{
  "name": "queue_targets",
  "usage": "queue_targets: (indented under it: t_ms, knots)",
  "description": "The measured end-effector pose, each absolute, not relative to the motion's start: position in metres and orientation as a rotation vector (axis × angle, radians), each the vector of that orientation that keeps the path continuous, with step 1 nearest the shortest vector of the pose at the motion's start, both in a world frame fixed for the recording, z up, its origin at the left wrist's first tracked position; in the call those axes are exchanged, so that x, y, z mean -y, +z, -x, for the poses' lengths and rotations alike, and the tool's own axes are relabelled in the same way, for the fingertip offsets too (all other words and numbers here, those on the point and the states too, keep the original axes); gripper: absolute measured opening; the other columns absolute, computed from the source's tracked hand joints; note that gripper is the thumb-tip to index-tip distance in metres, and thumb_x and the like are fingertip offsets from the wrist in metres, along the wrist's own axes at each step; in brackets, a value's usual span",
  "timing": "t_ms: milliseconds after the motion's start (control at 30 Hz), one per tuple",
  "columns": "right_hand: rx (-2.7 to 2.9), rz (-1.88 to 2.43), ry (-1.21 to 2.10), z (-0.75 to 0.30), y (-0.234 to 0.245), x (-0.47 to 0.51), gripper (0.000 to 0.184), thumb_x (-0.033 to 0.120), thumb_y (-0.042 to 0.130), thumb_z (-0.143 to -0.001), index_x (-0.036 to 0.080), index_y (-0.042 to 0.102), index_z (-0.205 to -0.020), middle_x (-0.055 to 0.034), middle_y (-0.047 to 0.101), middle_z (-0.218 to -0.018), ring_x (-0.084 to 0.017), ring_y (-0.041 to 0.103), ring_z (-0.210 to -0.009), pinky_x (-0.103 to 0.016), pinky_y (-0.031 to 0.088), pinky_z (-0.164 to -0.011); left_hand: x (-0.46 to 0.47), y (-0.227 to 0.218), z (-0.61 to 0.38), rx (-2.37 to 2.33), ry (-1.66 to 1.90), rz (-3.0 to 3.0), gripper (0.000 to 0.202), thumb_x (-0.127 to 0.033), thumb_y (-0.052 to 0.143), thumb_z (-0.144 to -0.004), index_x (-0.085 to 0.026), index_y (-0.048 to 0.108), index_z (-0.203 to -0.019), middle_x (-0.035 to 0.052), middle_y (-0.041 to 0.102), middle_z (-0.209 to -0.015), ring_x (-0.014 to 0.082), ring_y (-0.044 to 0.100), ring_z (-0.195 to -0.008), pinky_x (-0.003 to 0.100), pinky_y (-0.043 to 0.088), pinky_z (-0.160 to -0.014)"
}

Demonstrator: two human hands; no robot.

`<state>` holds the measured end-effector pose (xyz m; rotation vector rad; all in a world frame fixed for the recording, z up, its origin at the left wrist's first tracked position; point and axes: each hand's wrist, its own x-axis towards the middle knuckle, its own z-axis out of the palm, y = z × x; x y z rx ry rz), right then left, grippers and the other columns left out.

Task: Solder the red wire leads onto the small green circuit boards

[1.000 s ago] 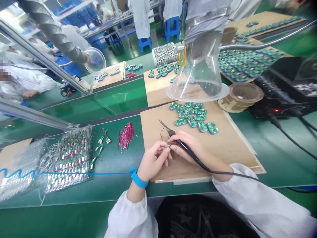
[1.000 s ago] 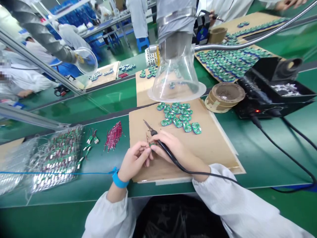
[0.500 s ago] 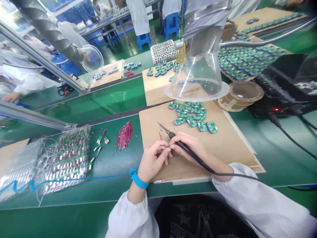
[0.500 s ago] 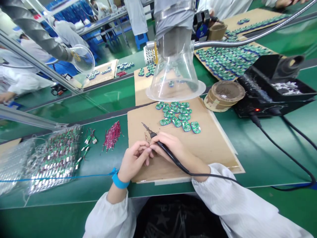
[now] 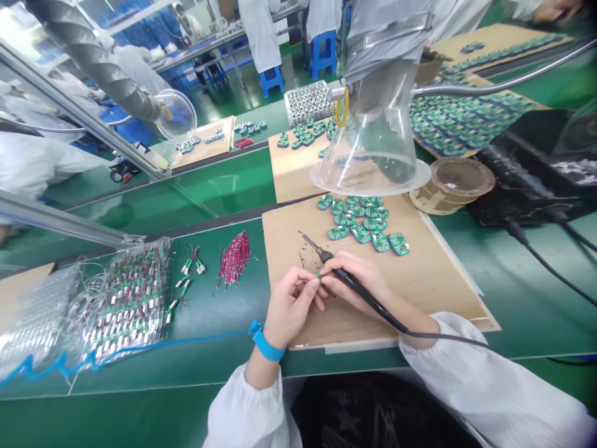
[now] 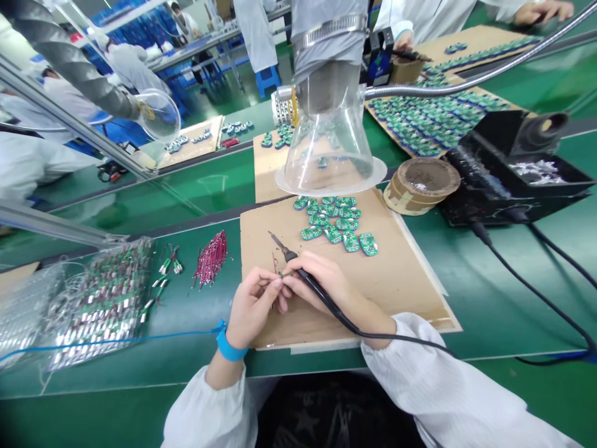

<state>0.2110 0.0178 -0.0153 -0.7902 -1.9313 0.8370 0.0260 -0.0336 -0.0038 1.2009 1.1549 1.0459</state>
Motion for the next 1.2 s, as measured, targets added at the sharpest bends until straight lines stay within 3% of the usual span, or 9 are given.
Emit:
queue_targets:
  t_ms: [300, 700, 933, 1200]
  knots:
    - [1.972, 0.761, 0.887, -0.2122, -0.0143, -0.0173, 0.009, 0.026, 0.062, -0.100, 0.022, 0.067, -0.094, -0.0013, 0.063, -0.078, -0.014, 0.060, -0.072, -0.027, 0.050, -0.070, 0.0339, -0.0053, -0.0206, -1.152, 0.954, -1.212, 0.024, -0.040, 0.059, -0.101, -0.016, 0.058, -0.097, 0.0035, 0.073, -0.079, 0.0075, 0.057, -0.051, 0.021, 0.048, -0.054]
    - [1.954, 0.760, 0.904, -0.2130, -0.0169, -0.0181, 0.015, 0.029, 0.060, -0.101, 0.022, 0.068, -0.091, -0.0021, 0.065, -0.078, -0.015, 0.059, -0.071, -0.028, 0.047, -0.067, 0.0362, -0.0054, -0.0230, -1.115, 1.003, -1.190, 0.020, -0.036, 0.059, -0.102, -0.017, 0.057, -0.101, 0.0028, 0.072, -0.078, 0.0100, 0.063, -0.056, 0.022, 0.053, -0.056]
    - [1.967, 0.779, 0.860, -0.2134, -0.0183, -0.0182, 0.017, 0.033, 0.060, -0.101, 0.022, 0.067, -0.090, -0.0025, 0.062, -0.078, -0.016, 0.058, -0.072, -0.028, 0.048, -0.066, 0.0378, -0.0033, -0.0255, -1.100, 1.055, -1.164, 0.021, -0.038, 0.058, -0.102, -0.017, 0.054, -0.099, 0.0009, 0.069, -0.076, 0.0067, 0.056, -0.049, 0.018, 0.045, -0.048]
    - [1.990, 0.764, 0.883, -0.2142, -0.0198, -0.0179, 0.007, 0.026, 0.061, -0.100, 0.023, 0.066, -0.096, -0.0022, 0.062, -0.083, -0.016, 0.059, -0.077, -0.028, 0.048, -0.072, 0.0386, -0.0002, -0.0251, -1.150, 0.992, -1.188, 0.021, -0.039, 0.056, -0.103, -0.019, 0.054, -0.101, -0.0009, 0.067, -0.076, 0.0064, 0.053, -0.048, 0.018, 0.043, -0.047]
